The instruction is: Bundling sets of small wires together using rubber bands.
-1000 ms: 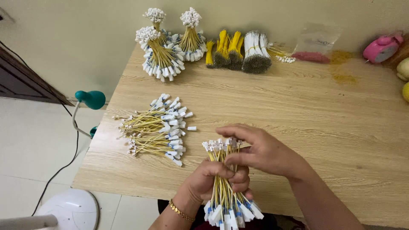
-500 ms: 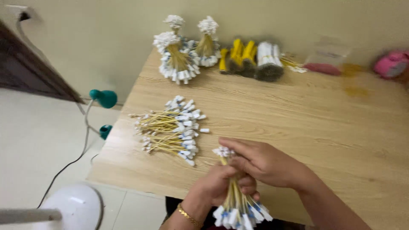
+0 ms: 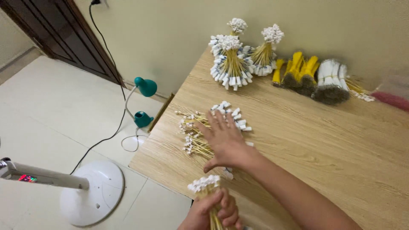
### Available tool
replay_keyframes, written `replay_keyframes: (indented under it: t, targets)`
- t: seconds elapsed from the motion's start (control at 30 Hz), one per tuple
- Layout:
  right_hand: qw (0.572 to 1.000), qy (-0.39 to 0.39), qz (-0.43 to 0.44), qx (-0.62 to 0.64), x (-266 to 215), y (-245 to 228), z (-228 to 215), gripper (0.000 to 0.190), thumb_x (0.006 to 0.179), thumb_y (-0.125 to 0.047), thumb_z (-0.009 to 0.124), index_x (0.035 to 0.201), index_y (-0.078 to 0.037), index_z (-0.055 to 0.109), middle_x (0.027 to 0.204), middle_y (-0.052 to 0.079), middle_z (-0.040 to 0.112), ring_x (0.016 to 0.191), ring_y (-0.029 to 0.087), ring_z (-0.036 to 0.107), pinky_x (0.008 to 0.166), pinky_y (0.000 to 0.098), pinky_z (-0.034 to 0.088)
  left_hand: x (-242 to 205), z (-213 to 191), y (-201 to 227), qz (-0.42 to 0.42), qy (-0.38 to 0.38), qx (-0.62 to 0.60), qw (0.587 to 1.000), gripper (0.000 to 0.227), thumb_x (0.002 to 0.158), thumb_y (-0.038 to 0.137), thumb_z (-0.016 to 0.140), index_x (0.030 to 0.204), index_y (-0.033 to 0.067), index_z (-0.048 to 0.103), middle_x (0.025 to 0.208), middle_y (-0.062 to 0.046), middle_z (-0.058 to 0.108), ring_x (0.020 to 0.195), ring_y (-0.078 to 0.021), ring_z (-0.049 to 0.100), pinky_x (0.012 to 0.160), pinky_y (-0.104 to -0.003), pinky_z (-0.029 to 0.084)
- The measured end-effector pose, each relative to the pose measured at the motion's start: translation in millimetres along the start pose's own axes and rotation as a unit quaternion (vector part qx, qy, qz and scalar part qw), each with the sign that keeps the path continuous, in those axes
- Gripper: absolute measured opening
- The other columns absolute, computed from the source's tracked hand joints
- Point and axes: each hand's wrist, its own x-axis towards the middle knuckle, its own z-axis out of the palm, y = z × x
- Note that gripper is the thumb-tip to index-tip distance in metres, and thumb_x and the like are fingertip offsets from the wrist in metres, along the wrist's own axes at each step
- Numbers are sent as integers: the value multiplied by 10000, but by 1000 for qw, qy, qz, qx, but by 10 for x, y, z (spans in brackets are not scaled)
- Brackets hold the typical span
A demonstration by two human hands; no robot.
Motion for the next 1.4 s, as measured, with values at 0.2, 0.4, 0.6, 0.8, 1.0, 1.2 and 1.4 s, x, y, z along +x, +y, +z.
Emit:
replay_keyframes:
  t: [0.2, 0.4, 0.6, 0.8, 1.0, 1.2, 1.4]
  targets:
    - [994, -87, 26, -52, 626, 219, 135, 1394, 591, -782, 814, 1639, -227, 81, 1669, 199, 122, 1552, 398, 35, 1232, 593, -19, -157, -554, -120, 55, 27, -70, 996, 314, 1091, 331, 504, 937, 61, 542, 671, -54, 402, 603, -180, 457, 674, -359, 511]
    - [998, -46, 46, -8, 274, 888, 416, 1155, 716, -748, 748, 1605, -271, 186, 1633, 96, 279, 1543, 309, 149, 1250, 582, -7, 144, -213, -42, 12, 66, -49, 997, 330, 1017, 371, 488, 903, 65, 539, 666, -45, 407, 596, -209, 464, 779, -482, 573]
    - [994, 11, 109, -14, -713, 1960, 513, 1215, 614, -673, 839, 1597, -258, 260, 1632, 71, 316, 1542, 295, 196, 1232, 559, 15, 591, -59, -142, -7, -27, -100, 995, 360, 1054, 390, 441, 871, 90, 522, 649, -22, 387, 598, -183, 464, 794, -474, 575]
    - [967, 142, 210, -26, -1667, 2097, 701, 1099, 635, -582, 834, 1550, -184, 373, 1550, 122, 389, 1441, 326, 291, 1194, 540, 153, 871, -46, -401, -32, -18, -84, 996, 347, 1056, 365, 434, 874, 80, 513, 641, -20, 384, 587, -178, 459, 766, -467, 566]
    - [925, 79, 370, -25, -1919, 2029, 626, 832, 769, -570, 783, 1428, -141, 509, 1354, 83, 510, 1317, 281, 401, 1131, 473, 260, 932, -46, -483, -57, -12, -74, 996, 329, 1027, 358, 432, 882, 79, 530, 637, -16, 395, 587, -180, 468, 783, -484, 579]
    - [937, 57, 344, 32, -1812, 2009, 615, 693, 782, -526, 746, 1353, -159, 606, 1301, 72, 560, 1215, 263, 415, 1020, 459, 266, 927, -218, -541, -42, -22, -59, 997, 317, 1033, 354, 444, 897, 82, 532, 653, -16, 405, 603, -180, 470, 800, -481, 575]
    - [958, 54, 282, -17, -1698, 2109, 908, 252, 925, -186, 558, 1055, -55, 730, 1111, 73, 664, 1134, 237, 489, 1010, 446, 323, 916, -242, -580, -50, 20, -57, 997, 322, 1033, 367, 462, 892, 87, 536, 633, -15, 403, 594, -186, 470, 776, -483, 568]
